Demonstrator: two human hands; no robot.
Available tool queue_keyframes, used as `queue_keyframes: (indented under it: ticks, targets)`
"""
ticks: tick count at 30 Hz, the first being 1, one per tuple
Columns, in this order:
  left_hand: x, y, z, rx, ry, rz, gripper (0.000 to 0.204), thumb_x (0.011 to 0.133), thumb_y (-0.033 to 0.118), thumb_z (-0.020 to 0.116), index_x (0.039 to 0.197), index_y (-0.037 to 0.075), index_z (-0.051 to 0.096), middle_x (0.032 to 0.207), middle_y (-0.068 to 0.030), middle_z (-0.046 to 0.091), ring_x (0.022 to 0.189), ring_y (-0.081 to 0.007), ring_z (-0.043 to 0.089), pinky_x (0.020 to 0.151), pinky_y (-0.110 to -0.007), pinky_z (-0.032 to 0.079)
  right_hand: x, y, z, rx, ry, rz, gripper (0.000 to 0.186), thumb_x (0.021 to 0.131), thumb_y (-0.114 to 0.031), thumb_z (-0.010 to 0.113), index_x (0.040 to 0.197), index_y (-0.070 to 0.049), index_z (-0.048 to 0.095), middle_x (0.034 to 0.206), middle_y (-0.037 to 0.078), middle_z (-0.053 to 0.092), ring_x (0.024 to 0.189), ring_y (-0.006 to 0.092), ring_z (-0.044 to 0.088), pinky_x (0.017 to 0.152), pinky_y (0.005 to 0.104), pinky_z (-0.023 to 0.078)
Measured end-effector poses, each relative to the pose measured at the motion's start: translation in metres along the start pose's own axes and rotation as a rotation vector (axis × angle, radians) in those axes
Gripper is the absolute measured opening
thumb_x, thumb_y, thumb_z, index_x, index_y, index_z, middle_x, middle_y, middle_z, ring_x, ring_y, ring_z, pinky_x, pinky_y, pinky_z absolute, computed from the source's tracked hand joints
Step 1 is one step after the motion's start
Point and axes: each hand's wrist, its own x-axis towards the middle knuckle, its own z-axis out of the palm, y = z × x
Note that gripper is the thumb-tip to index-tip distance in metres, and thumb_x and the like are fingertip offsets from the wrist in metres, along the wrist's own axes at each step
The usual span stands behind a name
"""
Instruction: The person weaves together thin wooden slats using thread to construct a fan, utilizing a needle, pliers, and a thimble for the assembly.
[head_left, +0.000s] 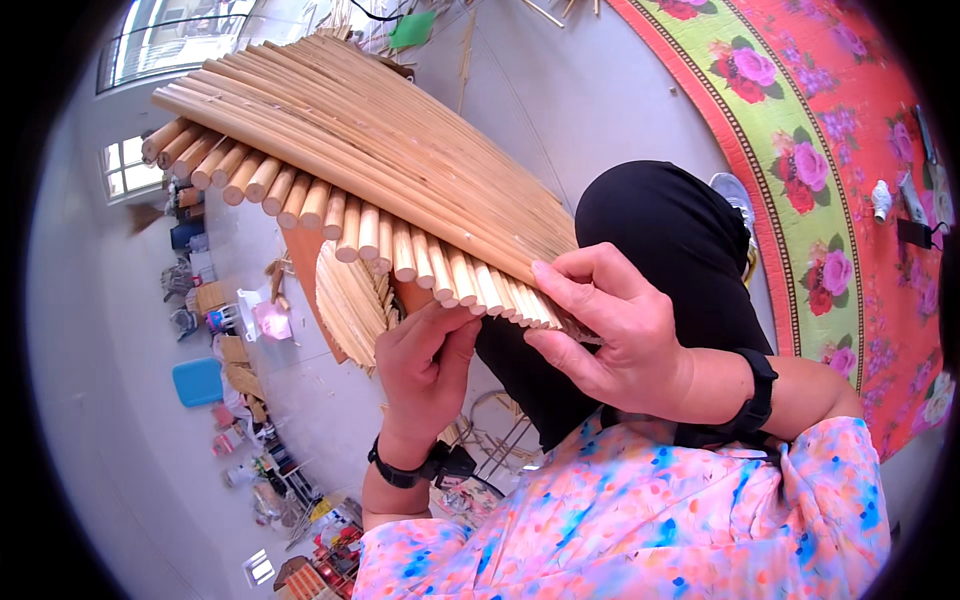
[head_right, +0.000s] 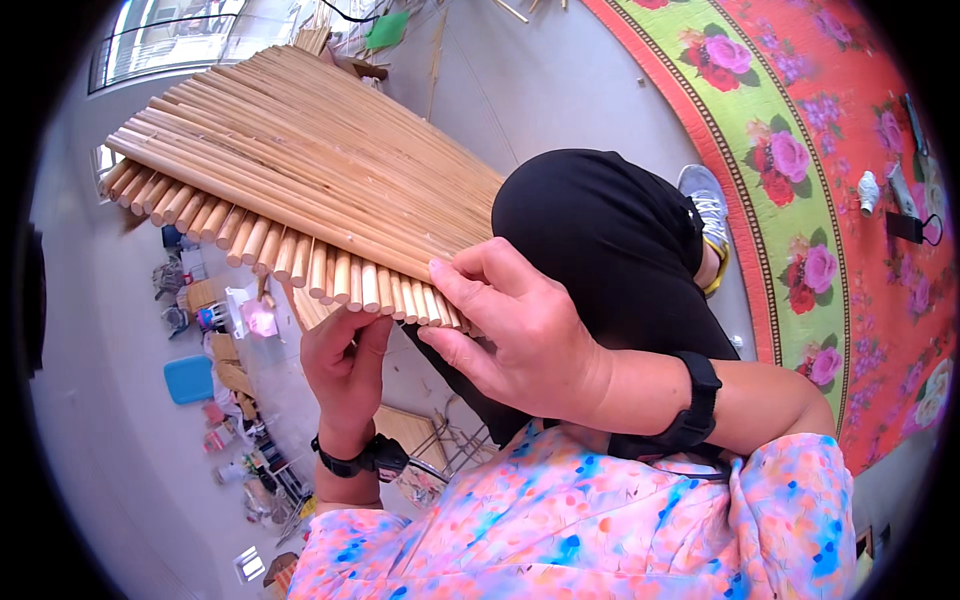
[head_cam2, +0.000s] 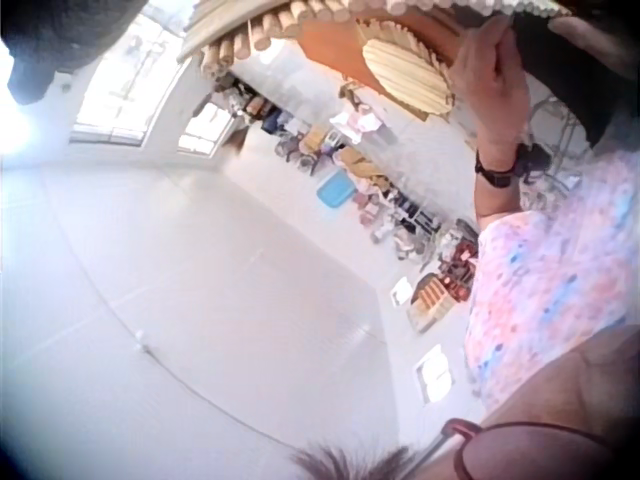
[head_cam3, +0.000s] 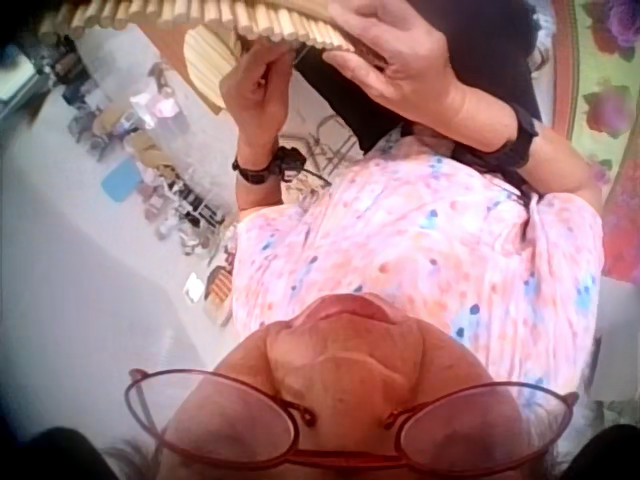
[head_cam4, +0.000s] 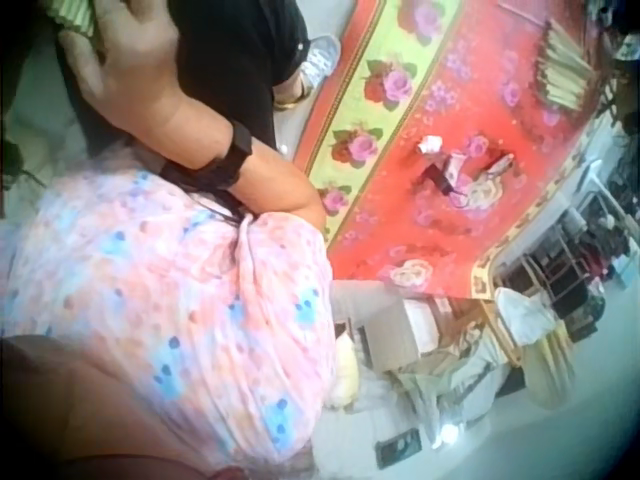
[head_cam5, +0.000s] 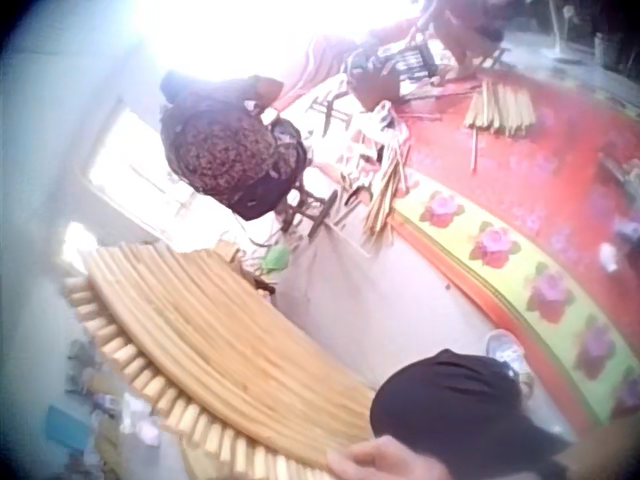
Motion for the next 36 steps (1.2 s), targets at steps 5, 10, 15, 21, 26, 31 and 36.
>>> queue_keyframes:
  ticks: [5,10,15,21,26,31,36]
  targets:
    - [-0.001,0.003,0.004,-0.026,0.045,-0.018,0.008,0.085,-0.003,0.064,0.093,-0.002,0.065,0.071,-0.0109,0.061,0.057,-0.0205,0.058,0.052,-0.028,0.042,0.001,0.0,-0.003,0.001,-0.004,0.005,0.044,0.074,-0.006,0.078,0.112,0.007,0.062,0.097,0.015,0.057,0.074,0.0247,0.061,0.062,0.0307,0.053]
    - [0.002,0.003,0.008,-0.063,0.042,-0.023,0.003,0.086,-0.003,0.064,0.087,-0.002,0.062,0.067,-0.0047,0.057,0.057,-0.0119,0.051,0.052,-0.024,0.037,0.003,0.001,-0.005,-0.016,-0.006,-0.002,0.044,0.073,-0.007,0.078,0.112,0.007,0.062,0.096,0.015,0.057,0.073,0.0247,0.061,0.061,0.0309,0.053]
    - [0.002,0.002,0.014,-0.061,0.089,-0.007,0.004,0.087,-0.001,0.064,0.084,-0.002,0.061,0.064,-0.0005,0.053,0.057,-0.0072,0.046,0.052,-0.023,0.034,0.003,0.0,-0.004,0.003,-0.001,-0.006,0.044,0.074,-0.007,0.078,0.112,0.008,0.062,0.095,0.014,0.057,0.073,0.0247,0.061,0.061,0.031,0.053]
    - [0.002,0.003,0.012,-0.029,0.059,-0.038,0.004,0.085,-0.004,0.064,0.089,-0.002,0.064,0.072,-0.0102,0.062,0.057,-0.0196,0.059,0.052,-0.028,0.043,0.003,0.0,-0.003,0.001,0.007,0.004,0.043,0.074,-0.007,0.078,0.111,0.008,0.063,0.094,0.014,0.057,0.073,0.025,0.061,0.062,0.0312,0.053]
    - [0.004,0.005,0.013,-0.022,0.061,-0.037,0.003,0.084,-0.001,0.066,0.083,-0.001,0.062,0.067,-0.011,0.059,0.055,-0.0234,0.057,0.05,-0.031,0.041,0.002,0.0,-0.001,0.005,-0.006,0.009,0.044,0.073,-0.007,0.078,0.111,0.008,0.063,0.093,0.014,0.057,0.075,0.0263,0.061,0.063,0.0322,0.053]
    - [0.008,0.01,0.018,0.052,0.075,0.012,0.007,0.084,0.0,0.064,0.079,0.001,0.059,0.066,-0.0128,0.058,0.054,-0.029,0.057,0.049,-0.034,0.04,0.002,0.0,-0.001,0.008,-0.008,0.005,0.043,0.072,-0.007,0.078,0.11,0.008,0.063,0.093,0.015,0.057,0.077,0.0276,0.061,0.065,0.0331,0.053]
    - [0.006,0.017,0.015,0.085,0.081,-0.043,0.004,0.086,0.0,0.062,0.085,0.0,0.058,0.069,-0.0142,0.059,0.058,-0.0303,0.06,0.052,-0.036,0.043,0.003,-0.005,-0.001,-0.008,-0.02,0.002,0.044,0.072,-0.006,0.078,0.111,0.007,0.061,0.095,0.015,0.056,0.078,0.0283,0.06,0.065,0.0335,0.053]
